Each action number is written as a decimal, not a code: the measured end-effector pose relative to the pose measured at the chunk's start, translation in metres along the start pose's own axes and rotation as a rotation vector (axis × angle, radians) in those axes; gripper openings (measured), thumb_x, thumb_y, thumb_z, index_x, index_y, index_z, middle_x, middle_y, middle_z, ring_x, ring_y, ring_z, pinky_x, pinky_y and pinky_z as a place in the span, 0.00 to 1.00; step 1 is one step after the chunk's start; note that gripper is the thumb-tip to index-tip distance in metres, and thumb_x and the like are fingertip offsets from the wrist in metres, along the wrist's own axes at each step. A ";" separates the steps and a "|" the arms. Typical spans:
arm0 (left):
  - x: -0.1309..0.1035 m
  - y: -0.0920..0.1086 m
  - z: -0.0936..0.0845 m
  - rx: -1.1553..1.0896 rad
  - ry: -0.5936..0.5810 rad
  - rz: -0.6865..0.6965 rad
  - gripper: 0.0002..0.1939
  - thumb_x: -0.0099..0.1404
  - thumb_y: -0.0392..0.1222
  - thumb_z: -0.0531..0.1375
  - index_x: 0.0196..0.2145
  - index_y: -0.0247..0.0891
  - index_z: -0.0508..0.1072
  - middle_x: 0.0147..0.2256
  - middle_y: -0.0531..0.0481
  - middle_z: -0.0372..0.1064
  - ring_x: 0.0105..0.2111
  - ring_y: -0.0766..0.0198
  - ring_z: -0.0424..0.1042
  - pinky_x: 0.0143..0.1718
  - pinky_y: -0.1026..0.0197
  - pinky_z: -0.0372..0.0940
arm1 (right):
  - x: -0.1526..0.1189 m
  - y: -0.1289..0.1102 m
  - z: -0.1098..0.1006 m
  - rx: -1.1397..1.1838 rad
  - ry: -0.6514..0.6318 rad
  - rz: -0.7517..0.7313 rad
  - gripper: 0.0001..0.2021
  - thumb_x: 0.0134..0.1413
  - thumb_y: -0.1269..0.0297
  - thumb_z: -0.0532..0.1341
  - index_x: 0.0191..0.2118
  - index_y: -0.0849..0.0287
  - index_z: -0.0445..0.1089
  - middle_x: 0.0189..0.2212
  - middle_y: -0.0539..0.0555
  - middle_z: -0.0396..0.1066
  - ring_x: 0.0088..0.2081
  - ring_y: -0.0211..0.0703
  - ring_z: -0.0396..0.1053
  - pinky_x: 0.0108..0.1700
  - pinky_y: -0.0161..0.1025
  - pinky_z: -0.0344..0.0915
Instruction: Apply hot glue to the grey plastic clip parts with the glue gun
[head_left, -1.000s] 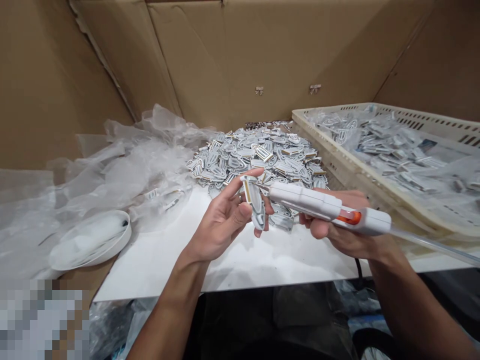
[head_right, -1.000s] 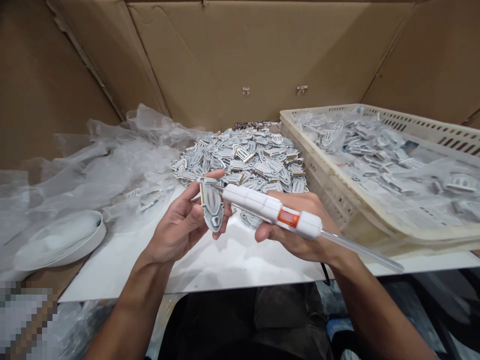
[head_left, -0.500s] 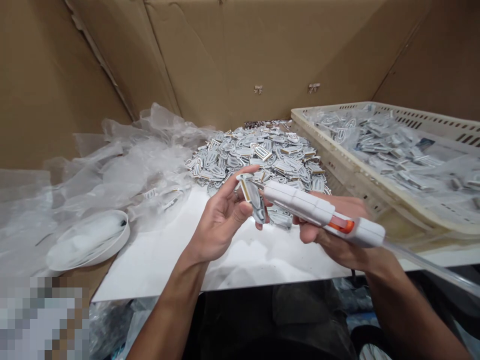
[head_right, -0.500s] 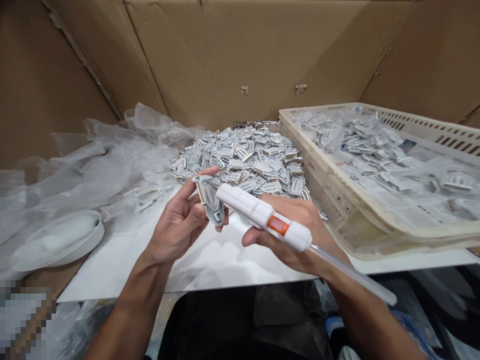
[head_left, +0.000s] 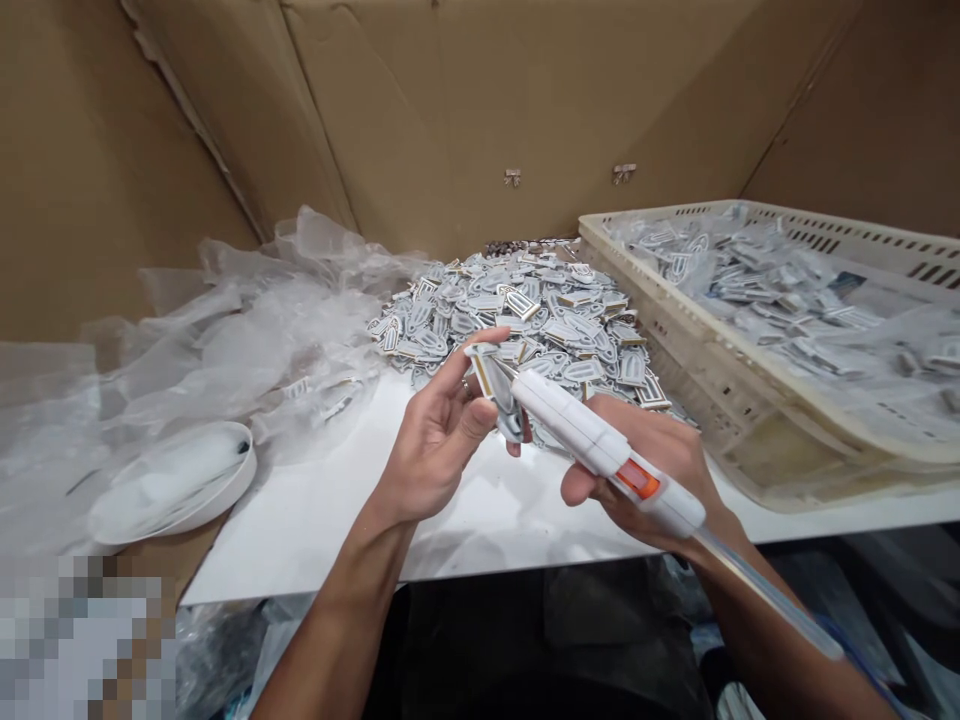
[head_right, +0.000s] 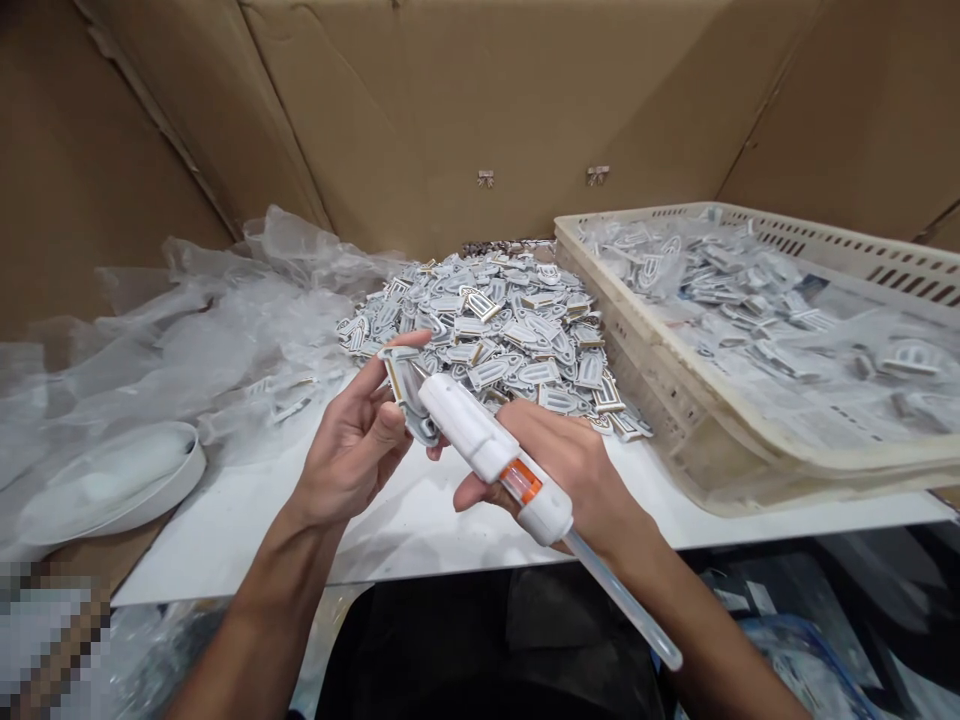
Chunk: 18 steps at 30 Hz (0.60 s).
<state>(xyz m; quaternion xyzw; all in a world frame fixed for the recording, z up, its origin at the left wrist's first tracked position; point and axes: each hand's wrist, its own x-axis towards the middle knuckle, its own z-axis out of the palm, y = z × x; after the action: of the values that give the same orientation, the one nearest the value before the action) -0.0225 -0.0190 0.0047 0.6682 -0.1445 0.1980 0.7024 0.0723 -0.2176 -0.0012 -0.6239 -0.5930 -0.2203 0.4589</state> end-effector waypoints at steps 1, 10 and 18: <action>0.000 0.000 0.000 -0.010 0.003 -0.005 0.28 0.76 0.51 0.59 0.70 0.45 0.64 0.36 0.46 0.68 0.33 0.62 0.72 0.37 0.60 0.71 | -0.001 0.002 0.001 0.006 0.000 -0.008 0.12 0.70 0.52 0.65 0.38 0.53 0.78 0.22 0.49 0.64 0.21 0.37 0.59 0.28 0.38 0.61; -0.001 0.000 0.003 -0.062 0.039 -0.013 0.28 0.75 0.51 0.61 0.69 0.45 0.64 0.34 0.47 0.70 0.32 0.62 0.73 0.37 0.60 0.70 | -0.005 0.009 0.012 -0.007 0.020 -0.097 0.07 0.70 0.58 0.67 0.45 0.56 0.74 0.29 0.49 0.69 0.30 0.37 0.67 0.33 0.37 0.61; 0.000 -0.001 0.002 -0.071 0.052 0.014 0.27 0.75 0.51 0.61 0.68 0.45 0.66 0.34 0.48 0.67 0.30 0.65 0.69 0.34 0.62 0.70 | -0.003 0.006 0.016 -0.112 0.063 -0.102 0.19 0.72 0.46 0.61 0.41 0.59 0.74 0.32 0.51 0.73 0.30 0.36 0.70 0.31 0.37 0.60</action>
<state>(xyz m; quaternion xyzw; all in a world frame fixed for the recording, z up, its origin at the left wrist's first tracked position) -0.0217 -0.0213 0.0039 0.6363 -0.1376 0.2150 0.7279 0.0731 -0.2053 -0.0128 -0.6105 -0.5959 -0.2956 0.4299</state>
